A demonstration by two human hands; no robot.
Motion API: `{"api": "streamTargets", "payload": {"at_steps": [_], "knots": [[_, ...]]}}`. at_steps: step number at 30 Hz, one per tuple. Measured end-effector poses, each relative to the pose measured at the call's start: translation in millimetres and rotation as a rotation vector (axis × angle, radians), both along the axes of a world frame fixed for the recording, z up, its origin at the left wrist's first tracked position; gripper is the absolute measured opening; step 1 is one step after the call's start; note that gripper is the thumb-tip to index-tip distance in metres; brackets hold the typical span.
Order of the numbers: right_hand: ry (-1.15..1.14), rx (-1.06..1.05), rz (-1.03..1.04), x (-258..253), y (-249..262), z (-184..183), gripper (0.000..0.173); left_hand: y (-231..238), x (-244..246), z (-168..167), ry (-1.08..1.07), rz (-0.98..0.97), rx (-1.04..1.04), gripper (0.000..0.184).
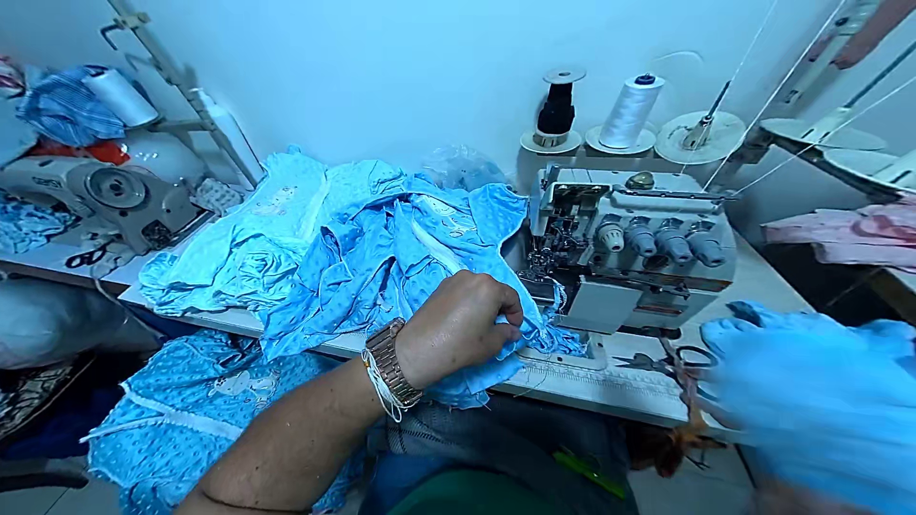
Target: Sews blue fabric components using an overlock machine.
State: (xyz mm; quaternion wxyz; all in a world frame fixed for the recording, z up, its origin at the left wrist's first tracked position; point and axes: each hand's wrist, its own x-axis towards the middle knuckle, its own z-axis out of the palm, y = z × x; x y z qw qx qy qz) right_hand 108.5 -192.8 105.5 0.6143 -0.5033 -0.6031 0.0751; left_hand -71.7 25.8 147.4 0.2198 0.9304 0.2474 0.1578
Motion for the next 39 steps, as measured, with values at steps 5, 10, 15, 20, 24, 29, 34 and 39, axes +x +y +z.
{"api": "streamTargets", "payload": {"at_steps": [5, 10, 15, 20, 24, 29, 34, 39], "knots": [[0.155, -0.226, 0.161, -41.6, 32.4, -34.5, 0.028, -13.9, 2.8, -24.2, -0.029, -0.03, 0.197, 0.014], [0.295, -0.276, 0.217, -36.7, 43.7, -35.9, 0.046, -26.9, 4.4, -42.0, 0.11, 0.006, 0.414, 0.01], [0.34, -0.335, 0.412, -34.7, 24.5, -7.1, 0.086, -30.1, 23.3, -54.8, 0.016, -0.04, 0.418, 0.019], [0.468, -0.299, 0.538, -29.9, 43.9, -35.2, 0.058, -35.0, 38.9, -57.4, -0.086, -0.062, 0.379, 0.029], [0.588, -0.364, 0.372, -35.9, 59.9, -18.5, 0.068, -37.4, 43.3, -66.7, -0.145, -0.027, 0.354, 0.034], [0.397, -0.356, 0.334, -36.1, 82.1, -51.3, 0.075, -35.9, 42.1, -85.1, -0.226, -0.019, 0.36, 0.039], [0.639, -0.206, 0.538, -25.1, 105.4, -62.4, 0.04, -37.1, 42.1, -92.2, -0.244, -0.053, 0.496, 0.026], [0.775, -0.239, 0.728, -19.5, 121.4, -74.5, 0.054, -24.5, 33.6, -80.0, -0.051, -0.11, 0.373, 0.037]]}}
